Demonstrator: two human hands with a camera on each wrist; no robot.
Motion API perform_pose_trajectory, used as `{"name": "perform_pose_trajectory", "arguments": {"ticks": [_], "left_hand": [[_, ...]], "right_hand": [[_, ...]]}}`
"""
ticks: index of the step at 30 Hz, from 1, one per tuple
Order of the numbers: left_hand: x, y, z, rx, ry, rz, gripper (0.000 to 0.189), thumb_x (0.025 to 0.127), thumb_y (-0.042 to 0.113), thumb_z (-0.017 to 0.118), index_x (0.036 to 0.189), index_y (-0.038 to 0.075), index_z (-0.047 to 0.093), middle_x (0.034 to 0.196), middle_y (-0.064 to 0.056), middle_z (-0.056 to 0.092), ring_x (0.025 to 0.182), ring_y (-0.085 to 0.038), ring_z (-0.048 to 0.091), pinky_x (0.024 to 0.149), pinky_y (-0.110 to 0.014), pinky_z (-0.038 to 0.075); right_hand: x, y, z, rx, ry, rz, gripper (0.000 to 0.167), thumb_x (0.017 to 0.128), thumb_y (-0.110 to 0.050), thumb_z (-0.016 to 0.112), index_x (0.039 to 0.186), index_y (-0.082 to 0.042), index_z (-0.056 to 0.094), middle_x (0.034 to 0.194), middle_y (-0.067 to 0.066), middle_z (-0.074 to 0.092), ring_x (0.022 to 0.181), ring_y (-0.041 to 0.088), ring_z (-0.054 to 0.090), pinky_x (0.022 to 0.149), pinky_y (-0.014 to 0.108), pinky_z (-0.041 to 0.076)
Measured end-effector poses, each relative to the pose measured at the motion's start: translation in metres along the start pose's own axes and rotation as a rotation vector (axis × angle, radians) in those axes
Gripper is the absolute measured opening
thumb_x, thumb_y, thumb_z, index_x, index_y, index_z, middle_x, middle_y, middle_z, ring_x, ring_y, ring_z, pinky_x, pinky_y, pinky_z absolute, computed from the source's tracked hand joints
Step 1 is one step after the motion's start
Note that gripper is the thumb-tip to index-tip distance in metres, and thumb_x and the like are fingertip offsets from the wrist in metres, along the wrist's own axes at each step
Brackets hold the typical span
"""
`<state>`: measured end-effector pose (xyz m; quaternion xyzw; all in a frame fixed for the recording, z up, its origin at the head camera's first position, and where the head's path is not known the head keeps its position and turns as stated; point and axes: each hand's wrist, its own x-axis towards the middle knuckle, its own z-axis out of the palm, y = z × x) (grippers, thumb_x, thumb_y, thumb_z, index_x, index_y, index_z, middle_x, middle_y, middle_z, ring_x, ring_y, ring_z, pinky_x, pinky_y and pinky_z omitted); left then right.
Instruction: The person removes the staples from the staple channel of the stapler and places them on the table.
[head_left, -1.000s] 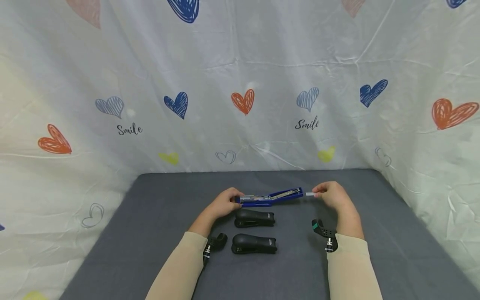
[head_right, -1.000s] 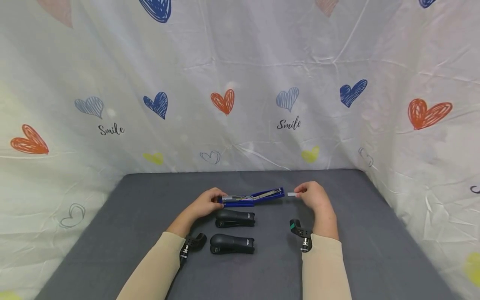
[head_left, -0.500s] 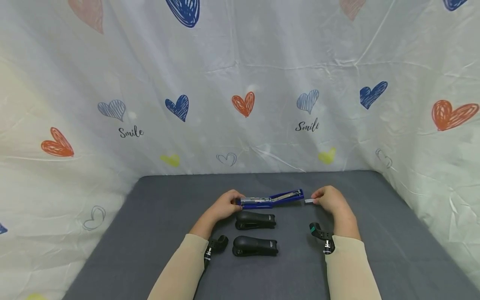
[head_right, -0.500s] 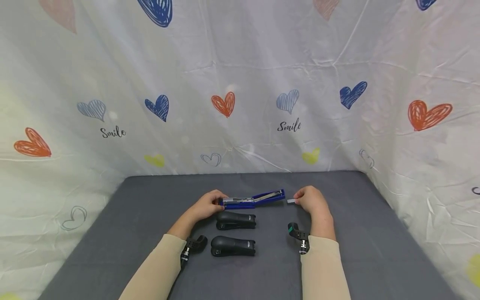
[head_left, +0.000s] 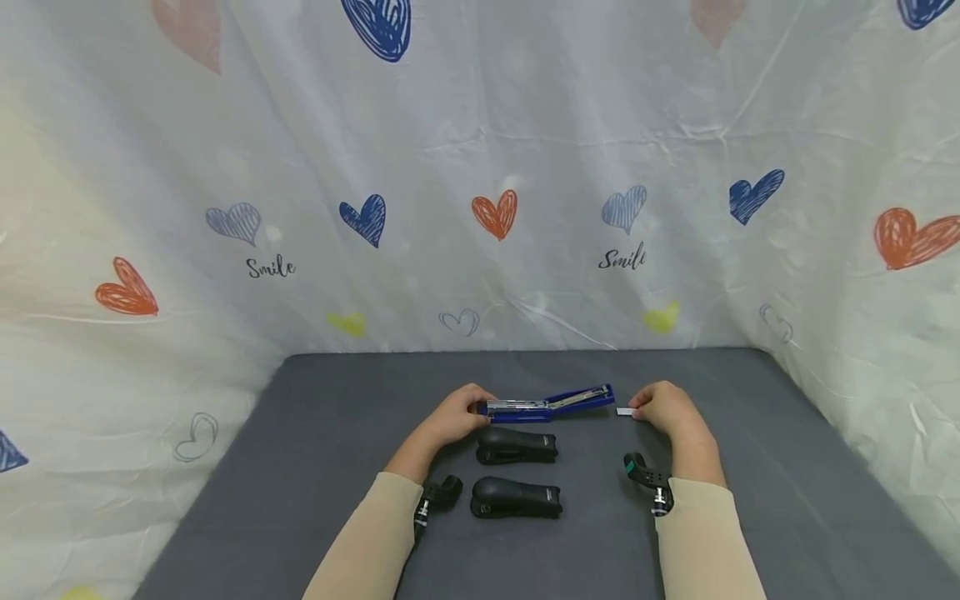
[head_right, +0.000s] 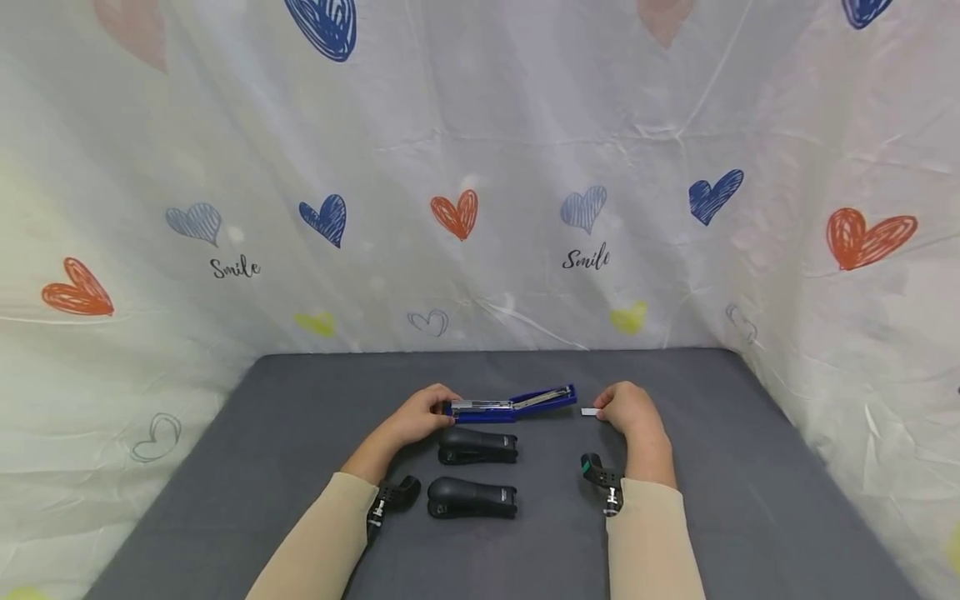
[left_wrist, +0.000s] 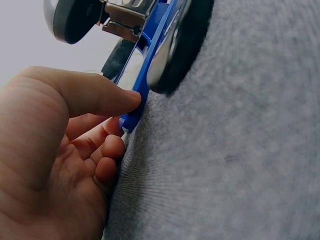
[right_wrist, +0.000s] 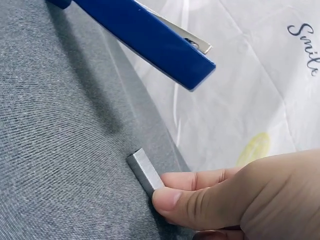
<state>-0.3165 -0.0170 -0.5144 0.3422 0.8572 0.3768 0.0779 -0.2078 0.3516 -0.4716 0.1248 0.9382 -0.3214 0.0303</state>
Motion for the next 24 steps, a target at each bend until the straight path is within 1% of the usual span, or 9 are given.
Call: {"name": "perform_pose_trajectory", "arguments": {"ticks": [4, 7, 9, 11, 14, 17, 20, 24], "left_hand": [[-0.002, 0.000, 0.002, 0.001, -0.012, -0.002, 0.034, 0.090, 0.003, 0.073, 0.124, 0.003, 0.072, 0.105, -0.003, 0.060, 0.077, -0.014, 0.048, 0.070, -0.032, 0.042], [-0.002, 0.001, 0.002, -0.019, 0.000, 0.002, 0.034, 0.089, 0.001, 0.072, 0.122, 0.002, 0.073, 0.103, -0.004, 0.060, 0.077, -0.016, 0.047, 0.070, -0.033, 0.041], [-0.001, 0.001, 0.001, -0.024, 0.008, -0.003, 0.033, 0.089, 0.001, 0.072, 0.122, 0.002, 0.073, 0.103, -0.004, 0.060, 0.077, -0.016, 0.047, 0.070, -0.033, 0.041], [0.000, 0.001, 0.000, -0.023, 0.009, -0.012, 0.033, 0.089, 0.002, 0.072, 0.122, 0.003, 0.073, 0.103, -0.003, 0.060, 0.077, -0.015, 0.047, 0.070, -0.033, 0.041], [0.000, 0.000, -0.002, -0.016, 0.003, -0.018, 0.033, 0.089, 0.002, 0.072, 0.123, 0.003, 0.073, 0.105, -0.003, 0.060, 0.077, -0.015, 0.048, 0.070, -0.032, 0.041], [0.000, 0.000, -0.003, -0.012, 0.005, -0.012, 0.033, 0.090, 0.003, 0.072, 0.123, 0.004, 0.073, 0.105, -0.004, 0.061, 0.077, -0.015, 0.048, 0.070, -0.033, 0.041], [0.000, -0.001, -0.003, -0.013, 0.005, -0.016, 0.033, 0.090, 0.003, 0.073, 0.123, 0.004, 0.073, 0.105, -0.003, 0.061, 0.077, -0.015, 0.048, 0.070, -0.033, 0.042], [0.003, -0.001, 0.000, -0.016, -0.002, -0.019, 0.032, 0.090, 0.003, 0.074, 0.121, 0.004, 0.074, 0.105, -0.002, 0.061, 0.077, -0.015, 0.048, 0.069, -0.032, 0.042]], "right_hand": [[-0.002, 0.003, 0.000, 0.001, -0.003, 0.003, 0.009, 0.089, 0.001, 0.072, 0.097, 0.003, 0.075, 0.103, 0.021, 0.069, 0.091, 0.034, 0.061, 0.084, 0.053, 0.047], [-0.003, 0.001, -0.003, 0.001, 0.000, -0.009, 0.011, 0.090, 0.001, 0.071, 0.100, 0.003, 0.074, 0.107, 0.023, 0.068, 0.095, 0.036, 0.061, 0.086, 0.055, 0.047], [-0.005, -0.003, -0.007, 0.009, 0.006, -0.021, 0.013, 0.093, 0.000, 0.068, 0.105, 0.004, 0.073, 0.108, 0.023, 0.068, 0.097, 0.037, 0.061, 0.087, 0.056, 0.047], [-0.006, -0.006, -0.013, 0.017, 0.017, -0.041, 0.016, 0.096, -0.001, 0.065, 0.110, 0.004, 0.072, 0.108, 0.022, 0.067, 0.097, 0.037, 0.060, 0.086, 0.056, 0.048], [-0.010, -0.014, -0.022, 0.022, 0.053, -0.078, 0.021, 0.101, -0.006, 0.062, 0.117, 0.004, 0.069, 0.109, 0.021, 0.067, 0.099, 0.038, 0.061, 0.085, 0.056, 0.049], [-0.013, -0.023, -0.030, 0.012, 0.079, -0.118, 0.025, 0.103, -0.012, 0.062, 0.121, 0.003, 0.068, 0.113, 0.022, 0.067, 0.103, 0.040, 0.061, 0.086, 0.057, 0.049], [-0.016, -0.034, -0.034, 0.003, 0.092, -0.151, 0.028, 0.104, -0.019, 0.061, 0.122, 0.001, 0.068, 0.117, 0.022, 0.066, 0.106, 0.041, 0.061, 0.087, 0.058, 0.048], [-0.024, -0.047, -0.037, 0.009, 0.142, -0.199, 0.028, 0.105, -0.024, 0.059, 0.121, -0.003, 0.069, 0.118, 0.021, 0.066, 0.104, 0.039, 0.062, 0.083, 0.056, 0.049]]}}
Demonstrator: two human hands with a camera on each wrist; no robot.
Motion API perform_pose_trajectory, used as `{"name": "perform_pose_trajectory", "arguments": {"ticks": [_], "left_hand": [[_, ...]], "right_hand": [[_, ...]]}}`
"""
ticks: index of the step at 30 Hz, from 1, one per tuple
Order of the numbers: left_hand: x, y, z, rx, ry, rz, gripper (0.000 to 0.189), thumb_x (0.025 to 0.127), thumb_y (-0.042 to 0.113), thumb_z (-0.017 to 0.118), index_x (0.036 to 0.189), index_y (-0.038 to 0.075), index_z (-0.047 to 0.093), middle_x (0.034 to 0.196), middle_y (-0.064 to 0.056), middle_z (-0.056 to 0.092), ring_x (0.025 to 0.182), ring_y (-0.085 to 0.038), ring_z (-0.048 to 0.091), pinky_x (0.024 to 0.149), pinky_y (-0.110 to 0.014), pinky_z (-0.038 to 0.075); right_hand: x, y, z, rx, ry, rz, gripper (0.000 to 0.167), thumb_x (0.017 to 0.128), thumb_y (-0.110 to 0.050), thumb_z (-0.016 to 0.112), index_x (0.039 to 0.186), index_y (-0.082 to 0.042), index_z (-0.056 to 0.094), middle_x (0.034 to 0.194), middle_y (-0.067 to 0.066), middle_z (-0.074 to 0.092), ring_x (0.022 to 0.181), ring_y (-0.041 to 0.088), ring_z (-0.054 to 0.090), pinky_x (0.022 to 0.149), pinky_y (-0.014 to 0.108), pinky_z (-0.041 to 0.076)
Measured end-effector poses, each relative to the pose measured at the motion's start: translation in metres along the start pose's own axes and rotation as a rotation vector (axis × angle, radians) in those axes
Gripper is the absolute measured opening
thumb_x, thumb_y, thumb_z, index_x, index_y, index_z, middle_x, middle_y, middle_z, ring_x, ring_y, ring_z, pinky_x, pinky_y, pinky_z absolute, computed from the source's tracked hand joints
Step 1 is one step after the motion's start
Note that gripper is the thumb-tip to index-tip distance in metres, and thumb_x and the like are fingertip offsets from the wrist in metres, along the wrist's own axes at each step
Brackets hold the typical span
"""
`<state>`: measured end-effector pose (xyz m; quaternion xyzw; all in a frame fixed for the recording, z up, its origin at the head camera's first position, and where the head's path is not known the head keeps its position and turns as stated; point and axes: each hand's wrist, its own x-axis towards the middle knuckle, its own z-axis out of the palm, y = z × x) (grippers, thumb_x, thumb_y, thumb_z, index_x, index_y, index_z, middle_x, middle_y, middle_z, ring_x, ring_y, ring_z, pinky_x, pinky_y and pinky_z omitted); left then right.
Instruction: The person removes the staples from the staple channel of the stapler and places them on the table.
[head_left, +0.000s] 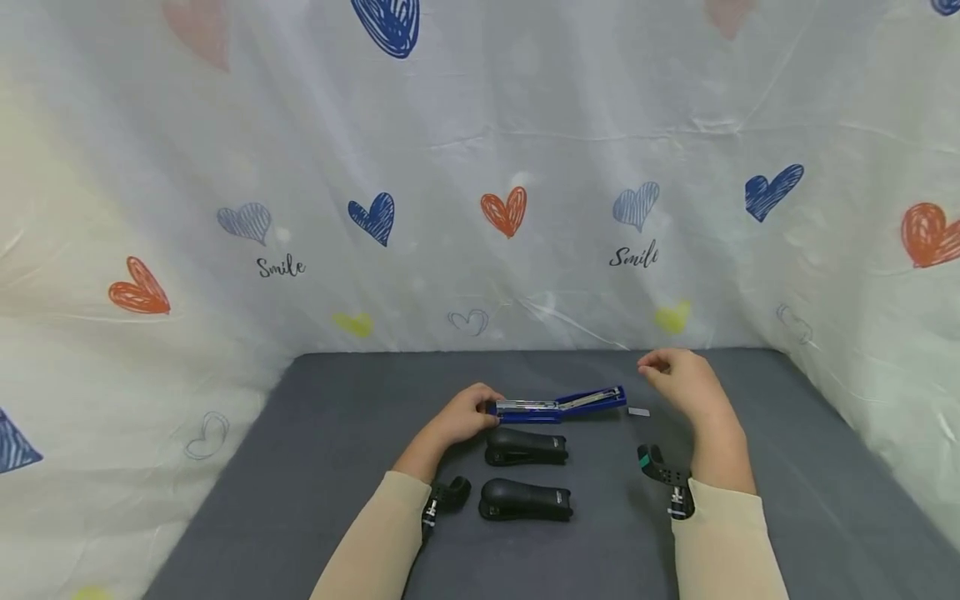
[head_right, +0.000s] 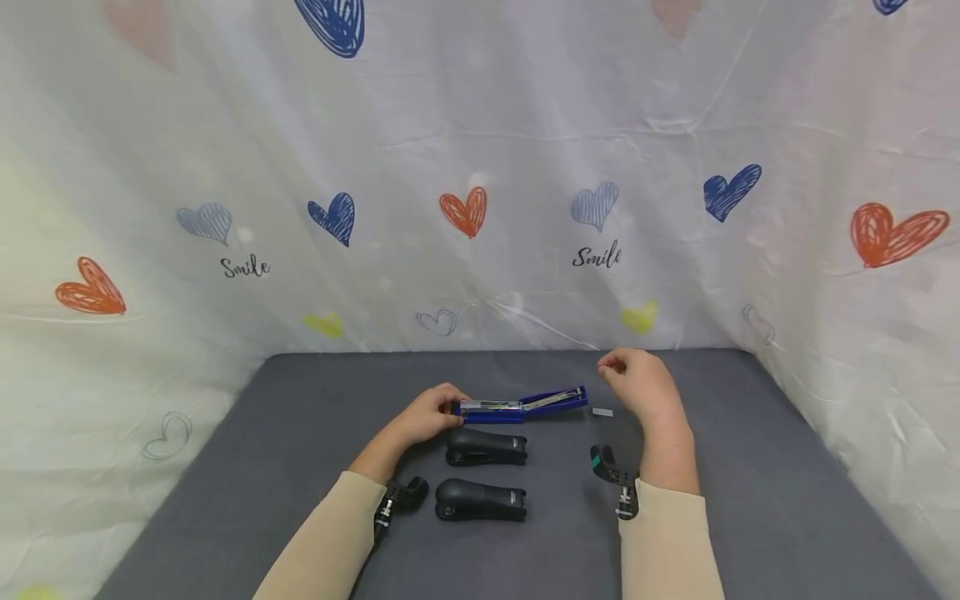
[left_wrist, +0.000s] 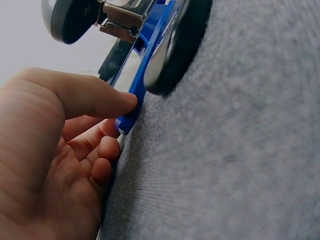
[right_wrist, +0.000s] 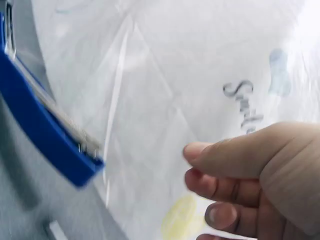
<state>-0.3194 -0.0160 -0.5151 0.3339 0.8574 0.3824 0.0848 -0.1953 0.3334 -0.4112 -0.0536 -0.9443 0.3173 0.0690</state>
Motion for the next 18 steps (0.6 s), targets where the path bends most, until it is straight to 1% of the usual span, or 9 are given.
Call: {"name": "perform_pose_trajectory", "arguments": {"ticks": [3, 7, 10, 14, 18], "left_hand": [[-0.003, -0.002, -0.001, -0.013, 0.001, -0.003, 0.030, 0.090, 0.004, 0.074, 0.120, 0.005, 0.074, 0.105, -0.002, 0.061, 0.076, -0.014, 0.049, 0.069, -0.032, 0.043], [0.000, 0.003, 0.004, -0.024, -0.039, -0.002, 0.029, 0.090, 0.004, 0.074, 0.120, 0.006, 0.074, 0.107, -0.003, 0.062, 0.075, -0.014, 0.050, 0.068, -0.031, 0.044], [0.000, 0.005, 0.003, -0.028, -0.045, -0.008, 0.029, 0.090, 0.004, 0.074, 0.119, 0.005, 0.074, 0.109, -0.004, 0.062, 0.074, -0.014, 0.050, 0.067, -0.031, 0.044], [0.000, 0.003, -0.001, -0.014, -0.026, -0.007, 0.029, 0.090, 0.004, 0.074, 0.119, 0.004, 0.074, 0.111, -0.004, 0.062, 0.073, -0.015, 0.049, 0.067, -0.032, 0.043], [0.000, 0.000, -0.001, -0.005, -0.021, -0.003, 0.031, 0.089, 0.004, 0.074, 0.120, 0.003, 0.074, 0.110, -0.005, 0.062, 0.073, -0.014, 0.048, 0.067, -0.031, 0.042]], "right_hand": [[-0.001, -0.015, 0.003, 0.000, 0.042, -0.055, 0.026, 0.106, -0.024, 0.059, 0.119, -0.005, 0.071, 0.115, 0.019, 0.068, 0.100, 0.036, 0.064, 0.079, 0.053, 0.049], [-0.006, -0.024, 0.009, 0.004, 0.073, -0.100, 0.023, 0.105, -0.021, 0.061, 0.118, -0.005, 0.072, 0.110, 0.015, 0.070, 0.093, 0.031, 0.064, 0.076, 0.050, 0.050], [-0.003, -0.035, 0.019, -0.003, 0.079, -0.142, 0.023, 0.105, -0.021, 0.061, 0.118, -0.006, 0.073, 0.108, 0.012, 0.071, 0.089, 0.028, 0.064, 0.075, 0.049, 0.051], [0.005, -0.051, 0.037, -0.025, 0.077, -0.214, 0.022, 0.104, -0.021, 0.063, 0.116, -0.007, 0.075, 0.106, 0.009, 0.071, 0.086, 0.024, 0.062, 0.073, 0.046, 0.051], [0.009, -0.065, 0.053, -0.042, 0.053, -0.272, 0.017, 0.102, -0.019, 0.065, 0.111, -0.010, 0.077, 0.100, 0.004, 0.070, 0.079, 0.019, 0.060, 0.071, 0.043, 0.050]]}}
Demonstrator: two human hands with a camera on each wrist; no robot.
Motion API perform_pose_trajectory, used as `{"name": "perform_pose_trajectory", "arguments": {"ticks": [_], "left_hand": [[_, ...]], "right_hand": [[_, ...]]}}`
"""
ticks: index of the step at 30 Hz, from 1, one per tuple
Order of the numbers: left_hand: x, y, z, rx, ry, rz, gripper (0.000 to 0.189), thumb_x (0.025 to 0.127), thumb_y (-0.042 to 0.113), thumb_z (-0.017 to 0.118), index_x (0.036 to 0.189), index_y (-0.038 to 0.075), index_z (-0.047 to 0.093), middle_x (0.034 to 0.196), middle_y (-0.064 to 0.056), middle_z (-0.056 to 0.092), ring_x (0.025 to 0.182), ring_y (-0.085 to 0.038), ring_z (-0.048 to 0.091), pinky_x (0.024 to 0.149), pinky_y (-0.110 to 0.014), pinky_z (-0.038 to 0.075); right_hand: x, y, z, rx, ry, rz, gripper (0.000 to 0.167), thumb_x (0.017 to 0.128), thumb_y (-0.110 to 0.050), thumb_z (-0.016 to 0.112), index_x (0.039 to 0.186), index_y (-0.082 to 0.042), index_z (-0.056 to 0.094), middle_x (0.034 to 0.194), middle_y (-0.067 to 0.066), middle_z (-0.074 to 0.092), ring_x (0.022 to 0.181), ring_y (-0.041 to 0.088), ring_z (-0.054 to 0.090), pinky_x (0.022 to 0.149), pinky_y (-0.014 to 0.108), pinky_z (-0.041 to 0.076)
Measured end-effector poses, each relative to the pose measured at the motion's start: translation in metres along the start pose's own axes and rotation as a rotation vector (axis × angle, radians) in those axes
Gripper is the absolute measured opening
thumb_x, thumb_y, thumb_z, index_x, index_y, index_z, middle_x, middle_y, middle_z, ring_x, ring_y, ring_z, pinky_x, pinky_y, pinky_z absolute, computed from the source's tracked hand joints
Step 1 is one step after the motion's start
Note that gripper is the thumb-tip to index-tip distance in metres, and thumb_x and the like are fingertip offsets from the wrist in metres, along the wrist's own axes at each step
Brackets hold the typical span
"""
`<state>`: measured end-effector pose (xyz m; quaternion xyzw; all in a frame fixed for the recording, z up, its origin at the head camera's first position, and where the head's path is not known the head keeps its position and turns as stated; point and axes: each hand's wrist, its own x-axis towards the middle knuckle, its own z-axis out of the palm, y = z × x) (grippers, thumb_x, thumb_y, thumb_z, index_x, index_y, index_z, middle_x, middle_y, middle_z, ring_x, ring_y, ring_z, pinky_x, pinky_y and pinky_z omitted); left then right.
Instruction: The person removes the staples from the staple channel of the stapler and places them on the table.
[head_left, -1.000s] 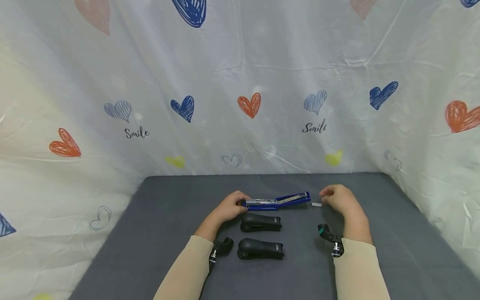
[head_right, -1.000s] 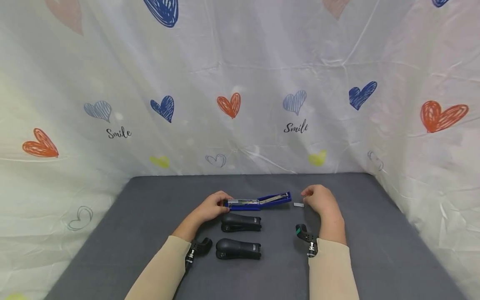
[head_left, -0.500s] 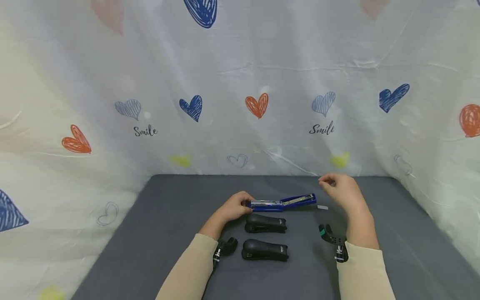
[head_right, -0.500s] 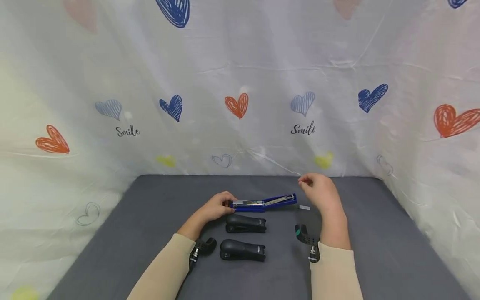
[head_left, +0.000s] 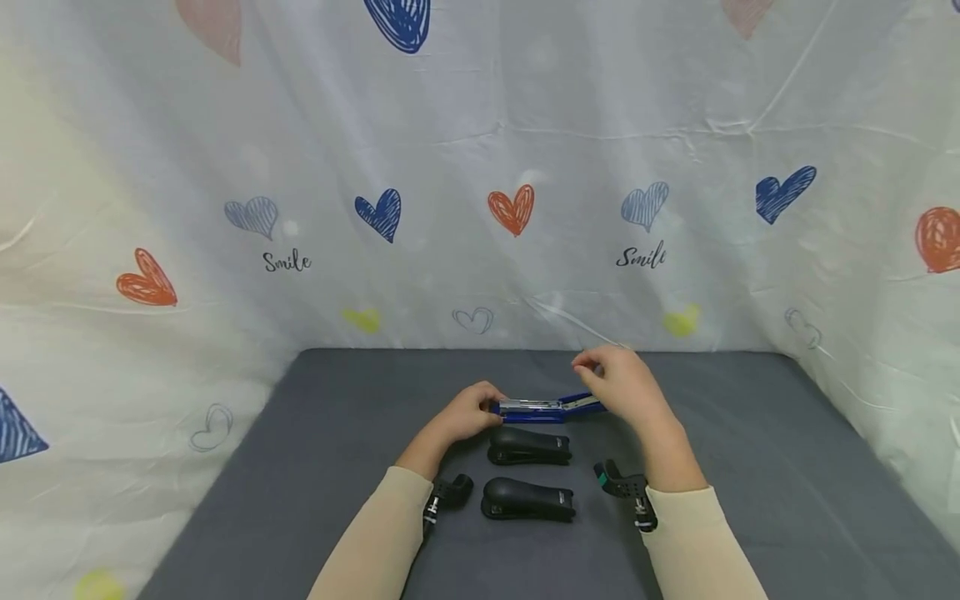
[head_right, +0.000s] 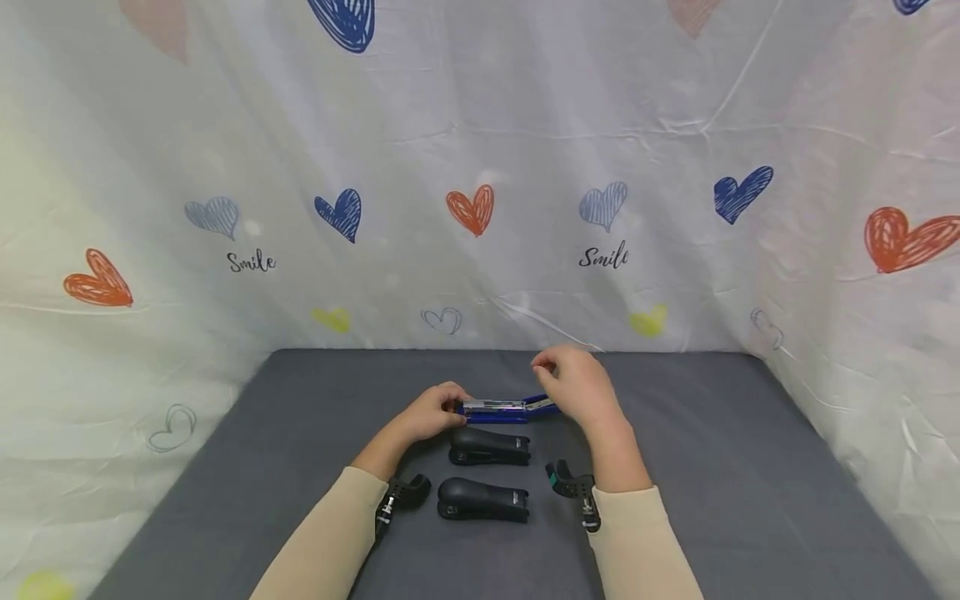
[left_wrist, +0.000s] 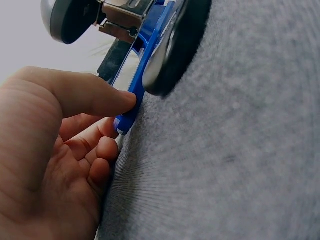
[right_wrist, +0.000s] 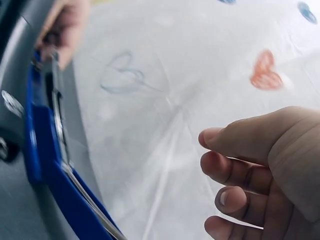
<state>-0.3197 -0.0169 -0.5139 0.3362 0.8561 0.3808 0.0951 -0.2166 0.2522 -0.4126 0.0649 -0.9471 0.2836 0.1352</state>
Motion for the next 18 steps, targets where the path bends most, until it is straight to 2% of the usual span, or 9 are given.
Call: {"name": "perform_pose_trajectory", "arguments": {"ticks": [9, 14, 18], "left_hand": [[0.000, 0.001, 0.001, -0.007, 0.018, 0.005, 0.031, 0.086, 0.002, 0.073, 0.117, 0.002, 0.075, 0.104, -0.003, 0.061, 0.074, -0.014, 0.048, 0.067, -0.030, 0.041], [0.000, 0.003, -0.001, -0.006, 0.020, 0.000, 0.032, 0.087, 0.002, 0.072, 0.119, 0.003, 0.074, 0.104, -0.003, 0.060, 0.075, -0.015, 0.049, 0.067, -0.031, 0.041], [-0.001, 0.002, -0.001, -0.003, 0.013, -0.003, 0.031, 0.088, 0.002, 0.073, 0.119, 0.003, 0.074, 0.105, -0.003, 0.060, 0.076, -0.016, 0.049, 0.067, -0.031, 0.041]], "right_hand": [[0.006, -0.024, 0.038, -0.063, -0.158, -0.058, 0.020, 0.100, -0.018, 0.069, 0.115, -0.010, 0.077, 0.101, -0.001, 0.067, 0.089, 0.018, 0.064, 0.080, 0.043, 0.053], [0.006, -0.029, 0.055, -0.114, -0.210, -0.054, 0.022, 0.100, -0.018, 0.069, 0.118, -0.008, 0.077, 0.101, 0.001, 0.059, 0.078, 0.016, 0.056, 0.071, 0.038, 0.051], [0.006, -0.027, 0.064, -0.126, -0.245, -0.027, 0.021, 0.100, -0.019, 0.069, 0.116, -0.009, 0.079, 0.099, 0.001, 0.056, 0.076, 0.015, 0.053, 0.071, 0.038, 0.050]]}}
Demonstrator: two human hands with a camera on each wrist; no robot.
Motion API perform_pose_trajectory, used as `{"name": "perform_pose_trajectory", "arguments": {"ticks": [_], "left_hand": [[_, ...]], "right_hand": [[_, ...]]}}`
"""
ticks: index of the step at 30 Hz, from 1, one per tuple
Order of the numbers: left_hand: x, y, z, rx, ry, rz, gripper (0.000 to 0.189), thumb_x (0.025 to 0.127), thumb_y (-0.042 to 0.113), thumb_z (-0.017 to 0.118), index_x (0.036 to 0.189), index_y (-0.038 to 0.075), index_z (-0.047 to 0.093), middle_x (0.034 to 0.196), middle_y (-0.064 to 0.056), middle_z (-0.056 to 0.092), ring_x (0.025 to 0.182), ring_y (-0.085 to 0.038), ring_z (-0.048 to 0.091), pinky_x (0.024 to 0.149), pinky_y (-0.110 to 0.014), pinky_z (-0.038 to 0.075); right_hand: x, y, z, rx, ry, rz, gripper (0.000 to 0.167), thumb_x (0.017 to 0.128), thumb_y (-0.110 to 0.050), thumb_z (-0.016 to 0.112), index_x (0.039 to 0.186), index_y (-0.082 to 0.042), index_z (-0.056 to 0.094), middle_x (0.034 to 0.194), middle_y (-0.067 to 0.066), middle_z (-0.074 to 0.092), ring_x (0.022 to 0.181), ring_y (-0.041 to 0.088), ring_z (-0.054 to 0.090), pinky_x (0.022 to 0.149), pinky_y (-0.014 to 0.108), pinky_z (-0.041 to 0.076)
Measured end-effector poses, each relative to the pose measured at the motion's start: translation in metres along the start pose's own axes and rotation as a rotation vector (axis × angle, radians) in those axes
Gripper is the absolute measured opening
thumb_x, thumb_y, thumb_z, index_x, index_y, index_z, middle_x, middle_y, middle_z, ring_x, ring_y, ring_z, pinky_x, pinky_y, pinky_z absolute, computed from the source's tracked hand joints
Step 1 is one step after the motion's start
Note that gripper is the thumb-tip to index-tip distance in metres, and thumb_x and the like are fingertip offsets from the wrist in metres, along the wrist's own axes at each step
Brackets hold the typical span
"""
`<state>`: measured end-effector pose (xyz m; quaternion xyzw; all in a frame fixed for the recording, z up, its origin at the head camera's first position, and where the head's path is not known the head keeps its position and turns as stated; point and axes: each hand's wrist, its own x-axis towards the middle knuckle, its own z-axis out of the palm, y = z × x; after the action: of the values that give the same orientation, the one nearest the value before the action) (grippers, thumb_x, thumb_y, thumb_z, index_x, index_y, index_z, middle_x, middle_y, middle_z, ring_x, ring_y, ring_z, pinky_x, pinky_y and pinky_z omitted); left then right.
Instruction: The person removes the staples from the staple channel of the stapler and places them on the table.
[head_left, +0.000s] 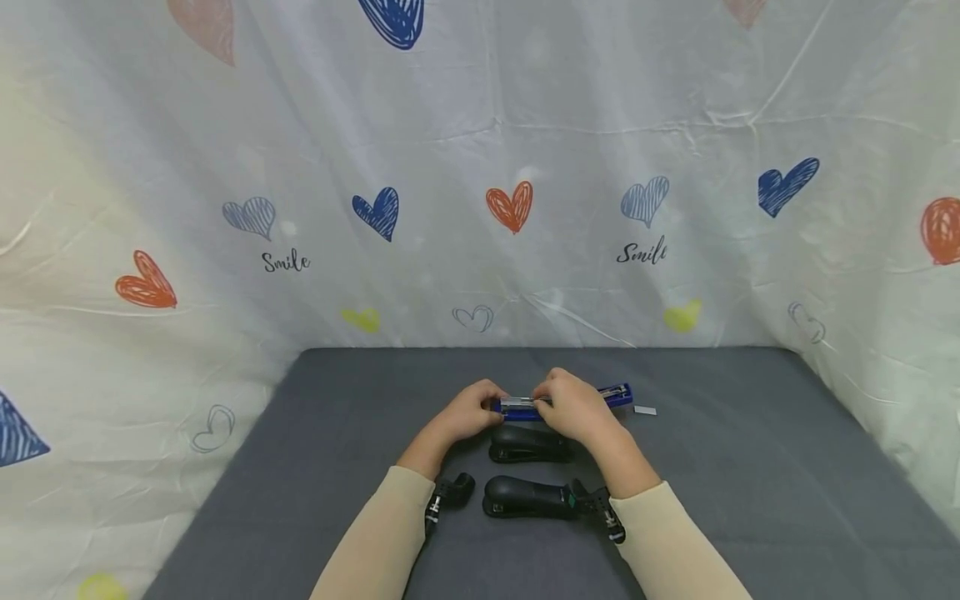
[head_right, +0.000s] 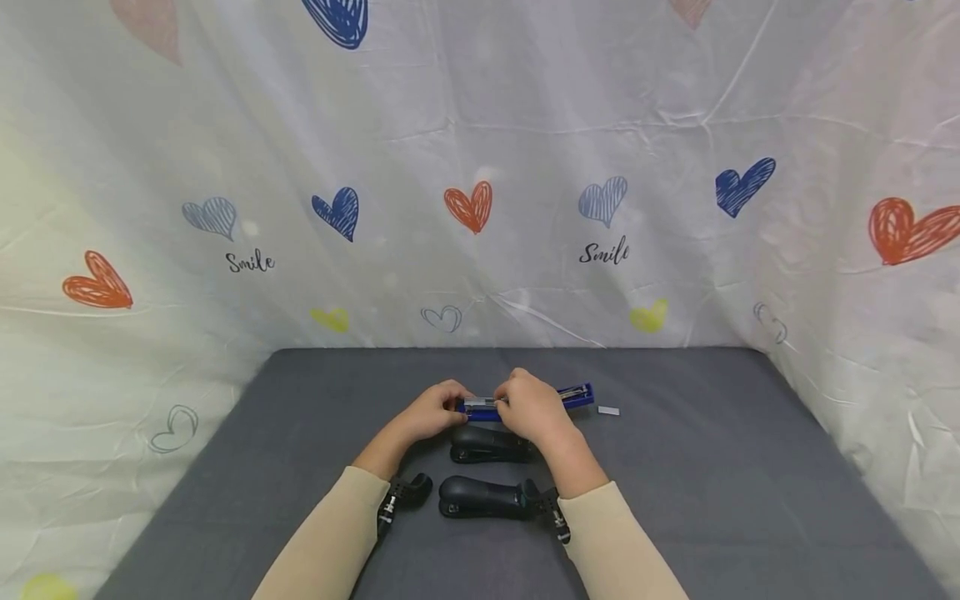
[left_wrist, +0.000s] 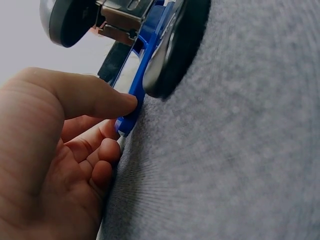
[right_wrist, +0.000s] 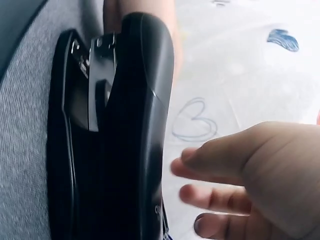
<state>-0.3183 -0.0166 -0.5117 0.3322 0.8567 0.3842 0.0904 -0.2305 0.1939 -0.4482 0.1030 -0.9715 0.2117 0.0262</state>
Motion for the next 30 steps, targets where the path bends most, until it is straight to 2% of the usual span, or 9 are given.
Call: {"name": "perform_pose_trajectory", "arguments": {"ticks": [3, 9, 13, 17, 21, 25, 30], "left_hand": [[0.001, 0.000, 0.001, 0.008, -0.005, 0.002, 0.031, 0.088, 0.002, 0.073, 0.119, 0.003, 0.074, 0.105, -0.003, 0.060, 0.076, -0.016, 0.048, 0.067, -0.031, 0.041], [0.001, 0.001, 0.001, 0.016, -0.016, 0.011, 0.031, 0.089, 0.003, 0.073, 0.120, 0.003, 0.073, 0.104, -0.003, 0.060, 0.074, -0.015, 0.048, 0.066, -0.030, 0.041], [0.000, 0.000, -0.001, 0.014, -0.025, 0.005, 0.032, 0.089, 0.003, 0.072, 0.121, 0.003, 0.073, 0.104, -0.003, 0.060, 0.074, -0.015, 0.048, 0.066, -0.031, 0.042], [0.000, 0.001, -0.001, 0.010, -0.019, 0.000, 0.033, 0.088, 0.002, 0.070, 0.121, 0.003, 0.073, 0.105, -0.004, 0.060, 0.074, -0.015, 0.049, 0.066, -0.031, 0.042], [0.000, 0.000, -0.001, 0.001, -0.021, 0.008, 0.032, 0.088, 0.002, 0.071, 0.120, 0.003, 0.073, 0.105, -0.004, 0.060, 0.073, -0.015, 0.049, 0.065, -0.030, 0.042], [0.001, -0.001, -0.001, -0.003, -0.020, 0.023, 0.031, 0.088, 0.002, 0.071, 0.119, 0.003, 0.074, 0.106, -0.004, 0.060, 0.073, -0.014, 0.049, 0.065, -0.029, 0.042], [0.000, -0.002, -0.001, -0.008, -0.011, 0.019, 0.030, 0.088, 0.002, 0.071, 0.117, 0.004, 0.074, 0.106, -0.003, 0.060, 0.072, -0.014, 0.049, 0.065, -0.030, 0.041]], "right_hand": [[0.001, 0.003, 0.005, 0.011, -0.029, 0.015, 0.022, 0.100, -0.018, 0.068, 0.118, -0.011, 0.079, 0.101, 0.002, 0.055, 0.080, 0.016, 0.053, 0.074, 0.039, 0.049], [0.001, 0.003, 0.015, 0.004, -0.074, 0.004, 0.031, 0.100, -0.014, 0.067, 0.130, -0.010, 0.073, 0.117, 0.012, 0.054, 0.080, 0.021, 0.054, 0.069, 0.039, 0.048], [0.002, 0.000, 0.020, 0.048, -0.057, -0.014, 0.033, 0.098, -0.010, 0.066, 0.129, -0.005, 0.072, 0.129, 0.018, 0.053, 0.098, 0.029, 0.060, 0.080, 0.045, 0.051], [0.004, 0.000, 0.023, 0.149, -0.043, 0.013, 0.030, 0.098, -0.013, 0.068, 0.126, -0.003, 0.073, 0.134, 0.019, 0.051, 0.115, 0.035, 0.058, 0.091, 0.051, 0.051], [0.007, -0.002, 0.022, 0.244, -0.023, 0.034, 0.027, 0.099, -0.014, 0.066, 0.121, 0.000, 0.075, 0.128, 0.016, 0.055, 0.116, 0.034, 0.057, 0.093, 0.051, 0.050], [0.008, -0.004, 0.023, 0.286, 0.024, 0.026, 0.024, 0.099, -0.012, 0.066, 0.118, -0.002, 0.077, 0.120, 0.013, 0.060, 0.111, 0.031, 0.059, 0.091, 0.049, 0.050], [0.008, -0.008, 0.026, 0.346, 0.005, 0.027, 0.026, 0.101, -0.012, 0.065, 0.125, -0.007, 0.073, 0.120, 0.009, 0.066, 0.108, 0.027, 0.063, 0.089, 0.048, 0.052]]}}
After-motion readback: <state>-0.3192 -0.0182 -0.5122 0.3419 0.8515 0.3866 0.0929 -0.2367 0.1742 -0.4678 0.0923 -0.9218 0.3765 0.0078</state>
